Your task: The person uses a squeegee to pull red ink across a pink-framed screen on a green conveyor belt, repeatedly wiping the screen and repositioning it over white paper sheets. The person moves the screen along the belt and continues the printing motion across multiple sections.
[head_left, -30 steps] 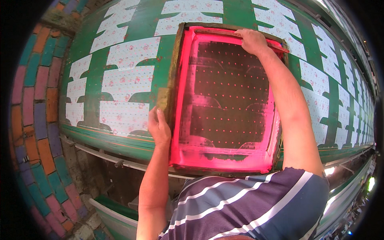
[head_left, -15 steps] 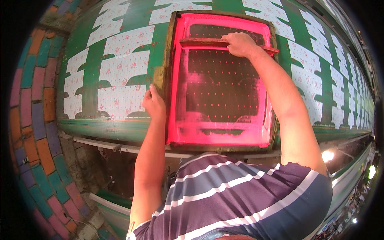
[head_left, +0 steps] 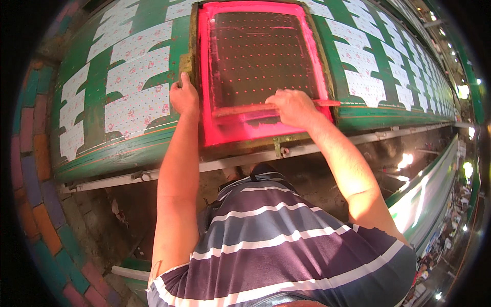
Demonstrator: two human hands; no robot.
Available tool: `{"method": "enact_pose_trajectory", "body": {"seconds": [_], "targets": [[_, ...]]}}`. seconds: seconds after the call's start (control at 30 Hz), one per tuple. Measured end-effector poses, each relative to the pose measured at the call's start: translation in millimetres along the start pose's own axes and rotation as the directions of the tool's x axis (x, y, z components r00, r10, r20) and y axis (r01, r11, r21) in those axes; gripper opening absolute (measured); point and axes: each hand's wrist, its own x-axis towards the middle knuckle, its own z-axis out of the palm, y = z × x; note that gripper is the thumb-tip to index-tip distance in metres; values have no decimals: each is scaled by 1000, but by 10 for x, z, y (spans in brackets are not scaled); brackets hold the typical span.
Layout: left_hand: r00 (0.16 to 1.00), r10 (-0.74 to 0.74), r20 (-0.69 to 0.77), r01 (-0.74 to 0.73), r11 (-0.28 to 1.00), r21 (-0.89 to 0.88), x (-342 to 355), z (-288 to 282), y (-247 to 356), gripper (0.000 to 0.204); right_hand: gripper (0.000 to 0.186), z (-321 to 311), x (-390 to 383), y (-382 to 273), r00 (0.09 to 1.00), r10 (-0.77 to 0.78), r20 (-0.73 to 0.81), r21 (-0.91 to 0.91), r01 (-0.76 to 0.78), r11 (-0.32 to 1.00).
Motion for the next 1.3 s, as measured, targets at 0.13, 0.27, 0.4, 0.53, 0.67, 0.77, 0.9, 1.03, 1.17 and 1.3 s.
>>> {"method": "enact_pose_trajectory", "body": {"seconds": [0.13, 0.27, 0.4, 0.53, 0.67, 0.77, 0.9, 1.03, 1.17, 1.3], "targets": [[998, 7, 63, -15, 991, 131, -17, -60, 71, 81, 33, 119, -478, -314, 999, 37, -29, 14, -37, 999], [994, 29, 104, -50, 978, 203, 7, -85, 89, 84, 41, 169, -682, -400, 996, 40, -83, 65, -34, 997], [995, 75, 72, -86, 982, 169, 79, 16, -35, 85, 66, 239, -862, -497, 981, -26, -194, 77, 42, 996], [980, 107, 166, -95, 992, -79, 137, 82, -125, 76, 49, 331, -1045, -172, 975, -56, -216, 279, 117, 953], [987, 55, 149, -53, 998, -15, 97, -71, -17, 60, 34, 171, -1310, 393, 935, 80, -345, 427, 80, 900], [988, 96, 120, -91, 995, -51, 150, -86, -45, 61, 31, 191, -1491, 950, 822, 300, -485, 418, -83, 905], [995, 46, 93, -38, 996, -86, 52, -31, 90, 50, 45, 335, -1520, 1496, 760, 519, -391, 454, -331, 827], [991, 30, 133, -15, 993, -117, 21, -56, 180, 43, 54, 372, -1288, 1672, 744, 651, -150, 558, -480, 677], [988, 26, 151, 1, 984, -180, 23, -51, 124, 35, 60, 361, -1082, 1668, 683, 696, -222, 553, -499, 667], [980, 43, 195, 11, 964, -267, 76, -11, 13, 32, 60, 294, -1020, 1624, 669, 703, -241, 487, -543, 684]]}}
